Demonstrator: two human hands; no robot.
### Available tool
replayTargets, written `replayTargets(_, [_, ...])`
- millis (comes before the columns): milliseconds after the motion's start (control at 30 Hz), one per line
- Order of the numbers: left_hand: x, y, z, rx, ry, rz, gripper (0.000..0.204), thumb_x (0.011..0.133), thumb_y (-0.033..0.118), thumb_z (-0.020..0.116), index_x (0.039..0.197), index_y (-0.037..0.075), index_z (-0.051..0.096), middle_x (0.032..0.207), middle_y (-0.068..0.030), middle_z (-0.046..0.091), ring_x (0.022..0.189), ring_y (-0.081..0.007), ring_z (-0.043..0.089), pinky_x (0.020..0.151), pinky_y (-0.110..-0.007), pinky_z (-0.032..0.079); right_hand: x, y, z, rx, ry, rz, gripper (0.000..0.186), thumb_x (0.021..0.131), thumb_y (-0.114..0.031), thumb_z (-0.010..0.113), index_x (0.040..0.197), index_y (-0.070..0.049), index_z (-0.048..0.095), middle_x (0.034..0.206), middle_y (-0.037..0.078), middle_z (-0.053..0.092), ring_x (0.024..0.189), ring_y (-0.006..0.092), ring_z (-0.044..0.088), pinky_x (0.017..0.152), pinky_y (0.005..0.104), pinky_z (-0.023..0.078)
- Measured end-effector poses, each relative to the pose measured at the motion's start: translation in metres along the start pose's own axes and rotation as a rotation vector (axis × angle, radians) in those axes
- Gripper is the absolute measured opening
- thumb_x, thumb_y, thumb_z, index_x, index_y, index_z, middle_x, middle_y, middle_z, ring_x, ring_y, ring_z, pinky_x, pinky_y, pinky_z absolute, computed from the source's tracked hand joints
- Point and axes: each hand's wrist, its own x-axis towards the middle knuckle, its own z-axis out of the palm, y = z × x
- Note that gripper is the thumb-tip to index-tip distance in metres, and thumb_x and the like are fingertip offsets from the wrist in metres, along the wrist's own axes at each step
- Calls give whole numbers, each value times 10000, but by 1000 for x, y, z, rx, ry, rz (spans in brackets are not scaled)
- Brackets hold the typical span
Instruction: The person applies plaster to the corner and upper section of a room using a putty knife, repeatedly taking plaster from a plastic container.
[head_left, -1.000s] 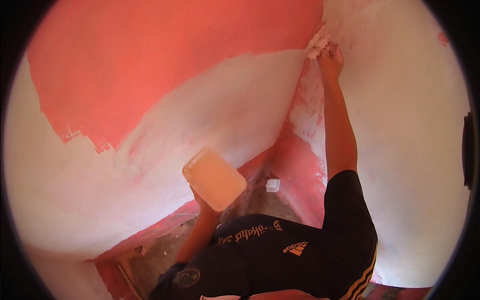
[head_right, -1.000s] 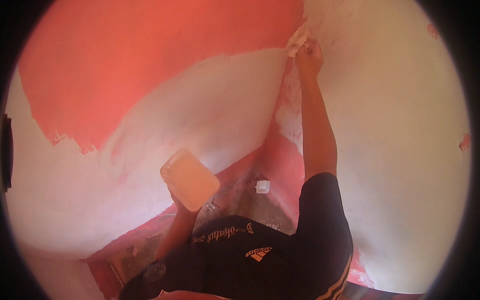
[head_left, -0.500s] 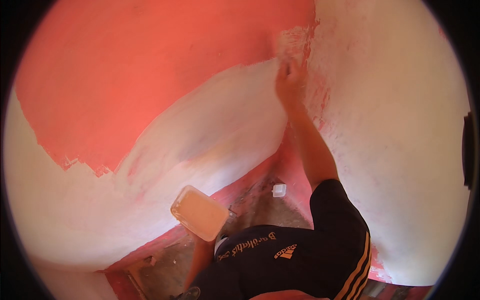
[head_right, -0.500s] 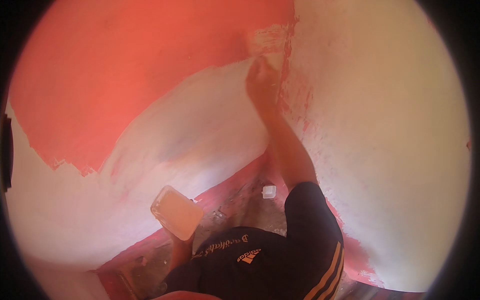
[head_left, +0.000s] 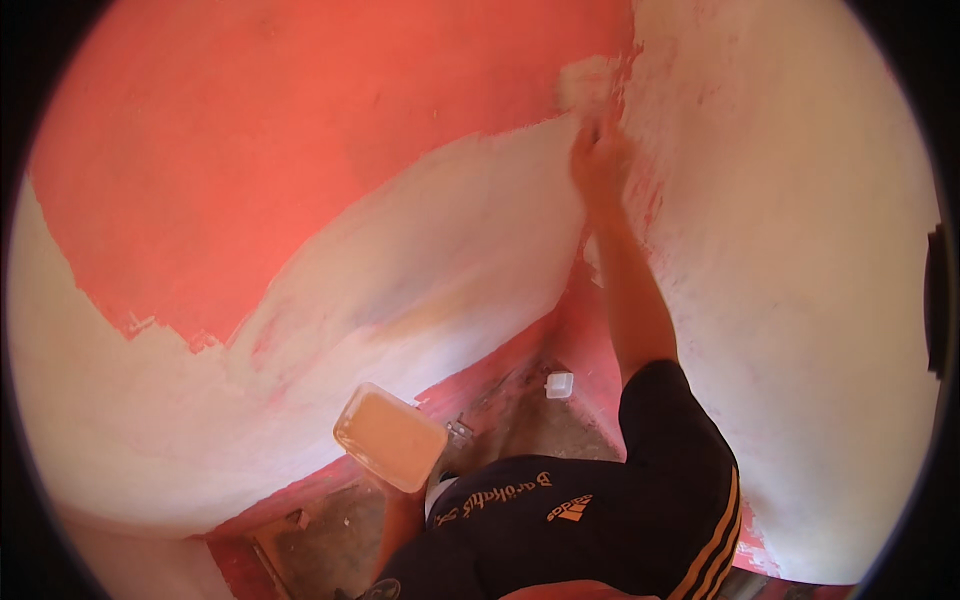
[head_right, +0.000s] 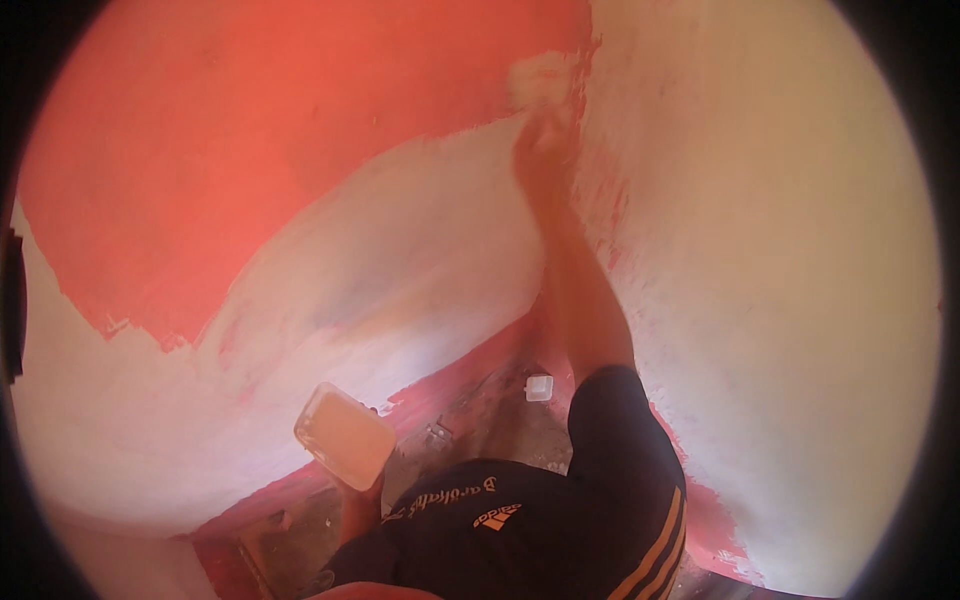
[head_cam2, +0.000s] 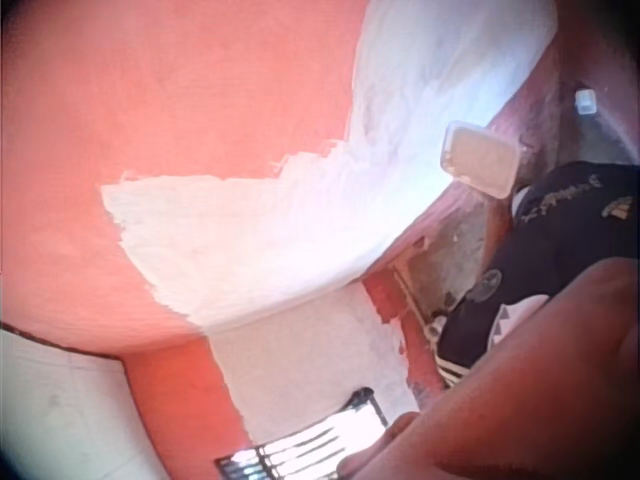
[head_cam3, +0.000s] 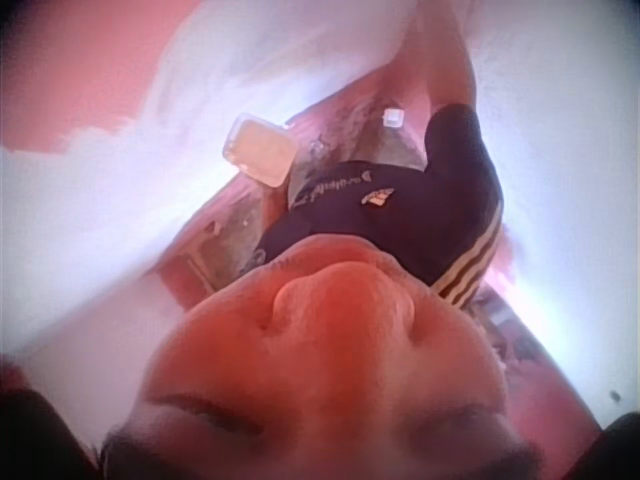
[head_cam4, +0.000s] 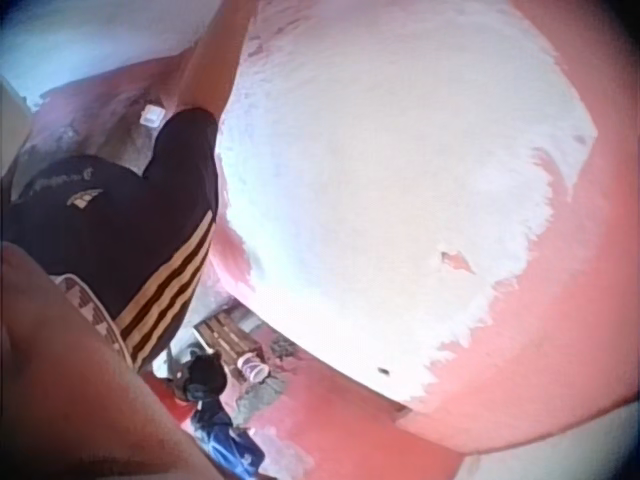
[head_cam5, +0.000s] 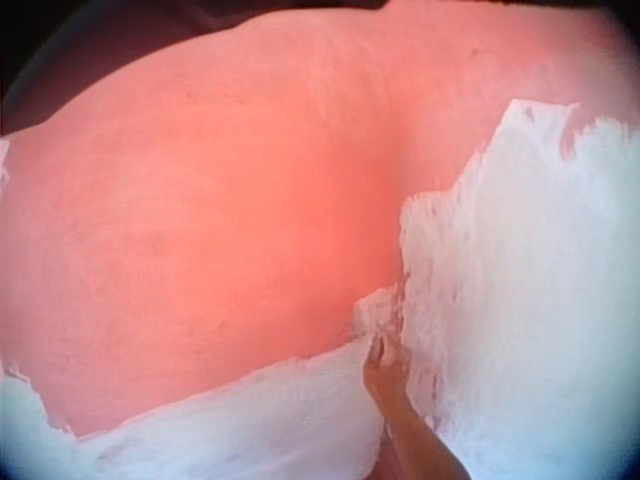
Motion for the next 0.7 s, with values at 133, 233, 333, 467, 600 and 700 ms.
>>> replayTargets(133, [-1, -7, 15, 61, -11, 4, 565, 990, 358, 570, 1447, 103, 357, 1295, -97, 544, 1159, -247, 579, 938, -407, 528, 44, 65, 14, -36, 167, 5, 291, 960, -158, 537, 1188, -49, 680, 835, 212, 677, 731, 368, 659, 641, 438, 518])
replayTargets(233, [0, -4, 2, -352, 40, -143, 647, 983, 600, 394, 1418, 124, 446, 1320, -88, 565, 1183, -293, 576, 968, -480, 496, -22, -22, 42, 203, 114, -160, 269, 941, -134, 555, 1151, -40, 693, 810, 220, 667, 686, 361, 656, 607, 414, 512])
replayTargets(333, [0, 11, 32, -257, 70, -52, 536, 1012, 394, 508, 1432, 88, 377, 1244, -107, 567, 1116, -253, 595, 922, -402, 533, -42, -55, 11, 255, 66, -260, 225, 926, -112, 565, 1083, -25, 700, 782, 227, 658, 663, 359, 656, 586, 403, 507])
replayTargets(467, [-5, -7, 6, -22, 86, -15, 535, 1018, 419, 483, 1431, 94, 385, 1247, -108, 571, 1128, -265, 595, 929, -420, 530, 27, 53, 4, -108, 199, -103, 135, 905, -74, 553, 902, -8, 671, 697, 216, 625, 618, 368, 636, 565, 417, 497])
replayTargets(600, [-4, -12, 10, -158, 13, -23, 532, 999, 351, 553, 1430, 90, 385, 1249, -113, 572, 1127, -258, 600, 931, -412, 531, 26, 88, 44, -300, 228, -247, 141, 885, -61, 550, 922, -14, 677, 703, 193, 633, 619, 375, 627, 574, 444, 494])
replayTargets(700, [-3, 7, 30, -111, 83, -13, 538, 994, 343, 566, 1432, 89, 385, 1255, -116, 568, 1126, -260, 600, 938, -414, 528, -43, -34, 27, 54, -88, -180, 168, 897, -88, 550, 962, -22, 690, 783, 191, 667, 670, 367, 650, 595, 450, 500])
